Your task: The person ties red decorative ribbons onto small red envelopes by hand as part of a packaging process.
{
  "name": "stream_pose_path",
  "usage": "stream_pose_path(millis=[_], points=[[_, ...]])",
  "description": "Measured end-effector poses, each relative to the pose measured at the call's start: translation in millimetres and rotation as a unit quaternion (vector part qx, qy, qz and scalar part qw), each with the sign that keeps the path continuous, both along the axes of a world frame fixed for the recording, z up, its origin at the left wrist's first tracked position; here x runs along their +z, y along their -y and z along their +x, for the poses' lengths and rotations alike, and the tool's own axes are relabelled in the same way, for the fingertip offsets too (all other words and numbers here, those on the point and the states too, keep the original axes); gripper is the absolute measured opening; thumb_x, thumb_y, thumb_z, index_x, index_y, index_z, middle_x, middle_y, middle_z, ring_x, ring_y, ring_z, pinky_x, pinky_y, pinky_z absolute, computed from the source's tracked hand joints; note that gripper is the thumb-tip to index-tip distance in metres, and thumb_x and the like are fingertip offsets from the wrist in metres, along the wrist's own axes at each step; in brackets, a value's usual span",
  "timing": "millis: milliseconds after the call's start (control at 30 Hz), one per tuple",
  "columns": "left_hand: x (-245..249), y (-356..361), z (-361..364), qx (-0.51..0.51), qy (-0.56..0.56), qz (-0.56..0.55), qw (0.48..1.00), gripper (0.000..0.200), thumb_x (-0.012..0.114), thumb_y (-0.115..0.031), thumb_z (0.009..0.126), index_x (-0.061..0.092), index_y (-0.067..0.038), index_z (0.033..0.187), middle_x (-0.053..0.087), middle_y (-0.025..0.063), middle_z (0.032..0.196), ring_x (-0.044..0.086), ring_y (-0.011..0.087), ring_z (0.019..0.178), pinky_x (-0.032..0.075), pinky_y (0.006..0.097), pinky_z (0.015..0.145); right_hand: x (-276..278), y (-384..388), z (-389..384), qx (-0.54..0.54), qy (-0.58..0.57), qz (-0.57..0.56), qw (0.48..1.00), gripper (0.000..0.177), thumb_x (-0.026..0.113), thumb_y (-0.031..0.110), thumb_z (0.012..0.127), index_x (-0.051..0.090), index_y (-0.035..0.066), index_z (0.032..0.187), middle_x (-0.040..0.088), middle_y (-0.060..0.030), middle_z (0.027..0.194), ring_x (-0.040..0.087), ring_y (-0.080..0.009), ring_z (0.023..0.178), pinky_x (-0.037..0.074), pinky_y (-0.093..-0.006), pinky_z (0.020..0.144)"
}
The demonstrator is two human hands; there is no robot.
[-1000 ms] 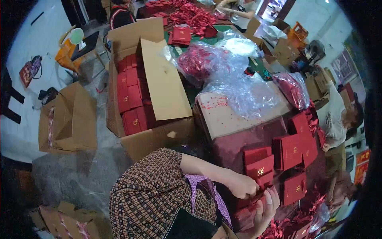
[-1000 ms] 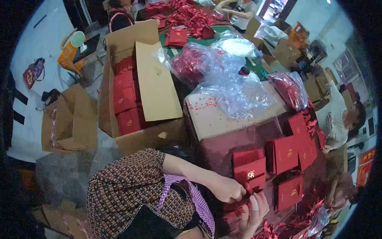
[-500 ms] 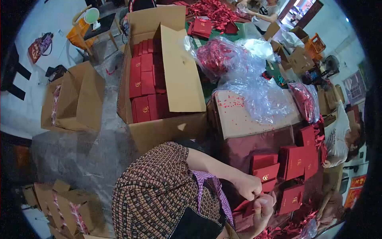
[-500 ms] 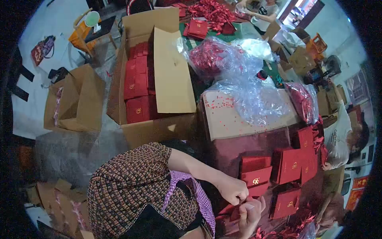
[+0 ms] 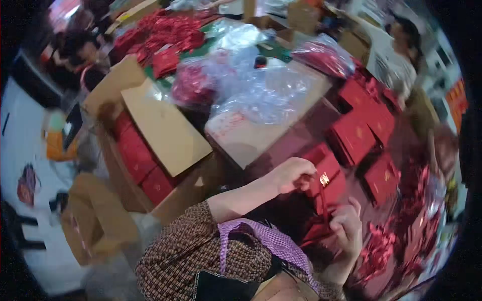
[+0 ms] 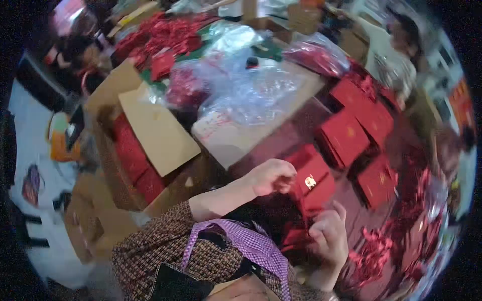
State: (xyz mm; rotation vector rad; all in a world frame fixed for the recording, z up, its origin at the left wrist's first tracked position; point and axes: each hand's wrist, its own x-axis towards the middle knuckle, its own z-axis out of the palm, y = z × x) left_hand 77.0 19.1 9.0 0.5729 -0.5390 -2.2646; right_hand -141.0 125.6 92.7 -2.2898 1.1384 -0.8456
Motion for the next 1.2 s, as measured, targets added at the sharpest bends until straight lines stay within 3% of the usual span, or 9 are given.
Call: stream_pose_path(millis=[133,367,467,600,667,867,1033,1133,1200], points=[[-11,3,-9,-0.037,-0.108,0.118,0.986,0.008,0.056,-0.007,0.082,0.053,-0.004,0.075,0.051,0.0054,0.068,0.044,0.0137,0.056,0.038,0.0271,0.05,3,-3,-10,-0.015,0.006,-0.015,1.0,0.029,0.054,0.033,0.091,0.056,0.009,0.074,0.054,-0.0035,0.074,0.058,-0.0232,0.079,0.031,-0.0489,0.102],[16,-3,-19,-0.023,0.009,0.117,0.993,0.019,0.054,-0.018,0.092,0.057,-0.006,0.077,0.059,0.0056,0.074,0.053,0.0157,0.063,0.043,0.0292,0.056,-12,-9,-24,-0.091,0.047,-0.025,0.994,0.031,0.055,0.035,0.09,0.056,0.009,0.075,0.056,-0.0038,0.076,0.059,-0.0238,0.082,0.033,-0.0488,0.101],[12,-13,-24,-0.089,0.035,-0.079,0.992,0.025,0.049,-0.024,0.096,0.061,-0.003,0.089,0.065,0.0067,0.083,0.056,0.0144,0.066,0.046,0.0297,0.06,-18,-8,-26,-0.106,0.096,-0.015,0.99,0.035,0.056,0.038,0.089,0.057,0.006,0.076,0.058,-0.0094,0.087,0.058,-0.0283,0.093,0.035,-0.0481,0.099],[19,-29,-33,-0.113,0.082,-0.473,0.87,0.039,0.054,-0.002,0.09,0.052,0.0,0.128,0.055,0.0099,0.127,0.05,0.0172,0.118,0.037,0.0295,0.101,-22,-4,-20,-0.131,0.151,0.008,0.98,0.038,0.059,0.038,0.088,0.057,0.002,0.076,0.051,-0.0188,0.123,0.046,-0.0361,0.118,0.035,-0.0448,0.101],[27,-34,-31,-0.133,0.082,-0.503,0.85,0.042,0.056,-0.004,0.09,0.049,-0.001,0.131,0.049,0.0104,0.134,0.044,0.0192,0.126,0.033,0.032,0.105,-23,1,-17,-0.077,0.196,-0.004,0.978,0.037,0.061,0.037,0.087,0.057,0.002,0.077,0.05,-0.0191,0.126,0.045,-0.0355,0.12,0.034,-0.0445,0.101],[23,-31,-34,-0.14,0.11,-0.477,0.861,0.038,0.061,-0.015,0.09,0.052,-0.001,0.124,0.055,0.0095,0.121,0.052,0.0197,0.113,0.039,0.0336,0.099,-22,-3,-11,-0.058,0.295,0.06,0.952,0.035,0.064,0.034,0.086,0.059,0.0,0.078,0.049,-0.0205,0.128,0.047,-0.0299,0.117,0.035,-0.0429,0.1],[38,-18,-35,-0.062,0.173,-0.632,0.753,0.016,0.067,-0.01,0.081,0.063,-0.004,0.096,0.062,0.0057,0.09,0.058,0.0209,0.093,0.044,0.0334,0.083,-39,-1,-24,-0.112,0.331,0.086,0.933,0.037,0.06,0.034,0.089,0.061,-0.001,0.078,0.055,-0.018,0.119,0.055,-0.0238,0.101,0.04,-0.0352,0.091],[44,-22,-37,0.033,0.249,-0.548,0.798,0.01,0.067,0.002,0.077,0.063,-0.002,0.085,0.058,0.0012,0.079,0.055,0.0108,0.075,0.045,0.0259,0.069,-49,15,-37,-0.209,0.29,0.023,0.934,0.044,0.055,0.041,0.093,0.064,0.0,0.104,0.059,-0.0118,0.118,0.055,-0.018,0.106,0.043,-0.0294,0.088],[45,-20,-39,0.055,0.276,-0.43,0.858,0.008,0.067,-0.004,0.081,0.063,0.001,0.085,0.062,0.0011,0.076,0.056,0.0081,0.073,0.046,0.024,0.067,-54,9,-46,-0.247,0.426,0.148,0.858,0.048,0.053,0.043,0.094,0.059,0.001,0.117,0.062,-0.0098,0.114,0.059,-0.0194,0.102,0.046,-0.0317,0.088]])
